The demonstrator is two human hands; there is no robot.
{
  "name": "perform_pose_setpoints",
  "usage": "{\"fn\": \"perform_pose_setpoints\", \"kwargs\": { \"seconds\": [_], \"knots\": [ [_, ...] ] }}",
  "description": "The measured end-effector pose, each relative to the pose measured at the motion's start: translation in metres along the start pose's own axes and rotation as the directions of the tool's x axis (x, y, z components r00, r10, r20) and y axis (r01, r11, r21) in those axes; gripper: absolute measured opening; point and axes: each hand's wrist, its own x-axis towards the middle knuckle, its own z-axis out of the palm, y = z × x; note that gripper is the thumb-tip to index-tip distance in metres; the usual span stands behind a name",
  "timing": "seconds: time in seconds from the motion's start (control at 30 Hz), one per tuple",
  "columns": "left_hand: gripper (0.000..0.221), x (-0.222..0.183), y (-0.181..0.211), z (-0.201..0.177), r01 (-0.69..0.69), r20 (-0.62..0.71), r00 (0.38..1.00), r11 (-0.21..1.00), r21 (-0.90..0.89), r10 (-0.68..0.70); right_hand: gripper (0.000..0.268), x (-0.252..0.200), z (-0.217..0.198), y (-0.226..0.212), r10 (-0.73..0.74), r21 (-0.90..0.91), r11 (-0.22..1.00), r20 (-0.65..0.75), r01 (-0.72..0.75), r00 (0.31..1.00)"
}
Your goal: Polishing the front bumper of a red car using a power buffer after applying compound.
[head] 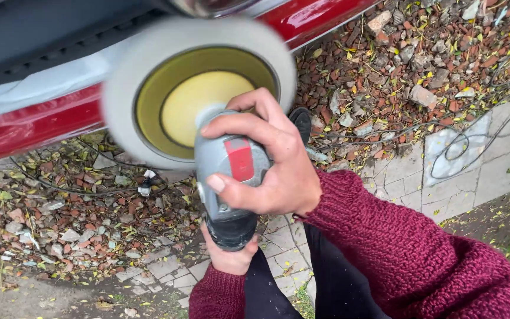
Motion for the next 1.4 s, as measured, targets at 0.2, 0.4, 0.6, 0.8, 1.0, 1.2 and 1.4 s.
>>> {"fn": "perform_pose_setpoints", "kwargs": {
  "seconds": [0.2, 0.4, 0.6, 0.8, 1.0, 1.2, 1.4],
  "knots": [
    [0.107, 0.014, -0.026, 0.041, -0.248, 0.039, 0.96, 0.78, 0.575, 0.277, 0.047, -0.008, -0.056, 0.022, -0.005, -0.023, 1.0, -0.063, 0.004, 0.998],
    [0.104, 0.018, -0.021, 0.06, -0.25, 0.087, 0.923, 0.412, 0.876, 0.375, 0.048, -0.022, -0.077, 0.042, 0.009, -0.038, 0.999, -0.118, -0.014, 0.993],
    [0.105, 0.013, -0.004, 0.031, -0.201, 0.056, 0.923, 0.353, 0.914, 0.38, 0.048, -0.023, -0.05, 0.04, -0.015, -0.074, 0.997, -0.135, 0.005, 0.991],
    [0.101, -0.004, 0.021, -0.011, -0.307, 0.06, 0.924, 0.639, 0.705, 0.377, 0.048, -0.011, 0.01, 0.017, -0.03, -0.025, 0.999, -0.076, 0.029, 0.997],
    [0.094, -0.022, 0.053, -0.057, -0.344, 0.059, 0.9, 0.619, 0.706, 0.433, 0.048, 0.002, 0.075, -0.009, -0.057, -0.008, 0.998, 0.011, 0.057, 0.998],
    [0.091, -0.033, 0.075, -0.097, -0.357, 0.006, 0.886, 0.673, 0.648, 0.464, 0.047, 0.018, 0.132, -0.034, -0.096, -0.03, 0.995, 0.071, 0.098, 0.993],
    [0.097, -0.04, 0.112, -0.105, -0.261, -0.107, 0.924, 0.811, 0.523, 0.367, 0.046, 0.026, 0.182, -0.044, -0.118, -0.022, 0.992, 0.101, 0.121, 0.988]
  ]
}}
